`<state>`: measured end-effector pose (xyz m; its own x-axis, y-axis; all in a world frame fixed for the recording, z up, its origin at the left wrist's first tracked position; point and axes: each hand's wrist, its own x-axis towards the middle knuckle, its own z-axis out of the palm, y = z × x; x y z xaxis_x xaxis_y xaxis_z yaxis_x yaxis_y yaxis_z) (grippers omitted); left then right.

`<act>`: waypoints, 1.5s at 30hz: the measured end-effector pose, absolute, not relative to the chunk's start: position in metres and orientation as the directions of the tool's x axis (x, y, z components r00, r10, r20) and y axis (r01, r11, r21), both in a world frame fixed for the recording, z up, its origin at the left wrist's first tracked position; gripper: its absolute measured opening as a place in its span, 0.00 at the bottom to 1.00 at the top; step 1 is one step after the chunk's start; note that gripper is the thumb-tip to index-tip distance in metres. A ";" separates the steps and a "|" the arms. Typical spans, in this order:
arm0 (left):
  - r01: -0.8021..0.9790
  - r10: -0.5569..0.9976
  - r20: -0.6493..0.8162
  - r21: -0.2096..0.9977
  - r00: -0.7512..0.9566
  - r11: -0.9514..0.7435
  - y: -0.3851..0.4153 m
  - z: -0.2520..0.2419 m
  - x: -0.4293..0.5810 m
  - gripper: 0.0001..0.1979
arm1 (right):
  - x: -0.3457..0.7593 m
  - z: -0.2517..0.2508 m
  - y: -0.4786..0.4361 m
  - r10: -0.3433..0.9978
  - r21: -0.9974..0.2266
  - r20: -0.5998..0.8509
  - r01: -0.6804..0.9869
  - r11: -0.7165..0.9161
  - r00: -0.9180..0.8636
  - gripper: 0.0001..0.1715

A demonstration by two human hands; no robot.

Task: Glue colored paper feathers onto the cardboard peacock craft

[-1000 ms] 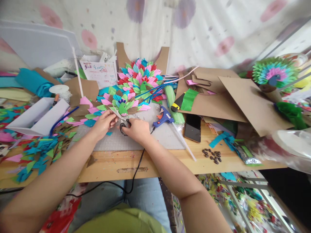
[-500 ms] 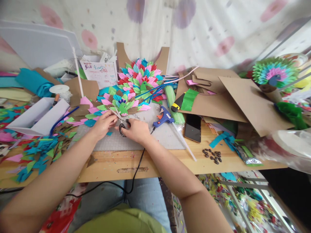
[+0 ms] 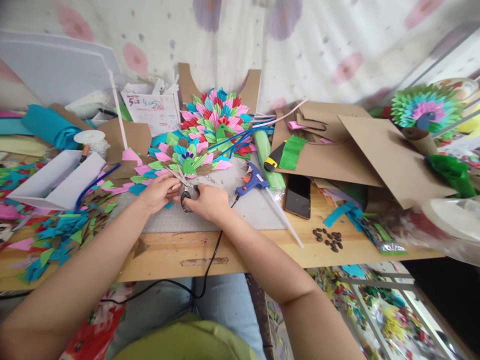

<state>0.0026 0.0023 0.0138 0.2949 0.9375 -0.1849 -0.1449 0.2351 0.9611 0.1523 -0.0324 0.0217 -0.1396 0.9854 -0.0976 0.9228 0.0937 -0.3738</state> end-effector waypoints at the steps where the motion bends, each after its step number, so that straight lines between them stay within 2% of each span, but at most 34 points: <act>1: -0.139 0.938 -0.192 0.961 0.290 0.239 0.003 0.013 0.002 0.08 | 0.152 0.022 -0.033 0.986 -0.365 -0.104 0.927 0.086 -0.132 0.31; 10: -0.107 0.941 -0.230 0.959 0.249 0.262 0.004 0.014 0.000 0.07 | 0.144 0.024 -0.036 0.986 -0.310 -0.112 0.947 0.082 -0.122 0.36; 16: -0.097 0.949 -0.227 0.963 0.219 0.252 0.004 0.012 -0.002 0.08 | 0.143 0.022 -0.034 0.983 -0.284 -0.131 0.955 0.090 -0.132 0.36; 24: -0.094 0.970 -0.181 0.976 0.164 0.198 0.005 0.014 0.003 0.05 | 0.150 0.024 -0.027 0.968 -0.347 -0.193 0.934 0.086 -0.161 0.35; 29: -0.215 0.954 -0.231 0.939 0.191 0.270 0.006 0.016 0.002 0.05 | 0.162 0.024 -0.021 0.991 -0.396 -0.095 0.917 0.049 -0.094 0.31; 32: -0.331 0.923 -0.283 0.872 0.261 0.361 0.008 0.016 0.000 0.01 | 0.168 0.024 -0.019 0.996 -0.414 -0.073 0.910 0.017 -0.051 0.31; 36: -0.436 0.910 -0.312 0.803 0.274 0.406 0.009 0.016 0.000 0.10 | 0.170 0.024 -0.018 0.997 -0.423 -0.068 0.906 0.000 -0.032 0.28; 41: -0.436 0.936 -0.279 0.830 0.216 0.348 0.007 0.018 0.001 0.10 | 0.171 0.021 -0.016 0.999 -0.427 -0.025 0.904 0.008 -0.021 0.24; 45: -0.381 0.935 -0.309 0.854 0.175 0.354 0.007 0.019 0.000 0.07 | 0.173 0.018 -0.014 1.000 -0.425 -0.015 0.905 0.009 -0.017 0.25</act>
<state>0.0003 0.0072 0.0193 0.1753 0.9348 -0.3090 -0.3808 0.3538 0.8543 0.1726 -0.0142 0.0183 -0.0166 0.9997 -0.0150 0.9054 0.0087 -0.4245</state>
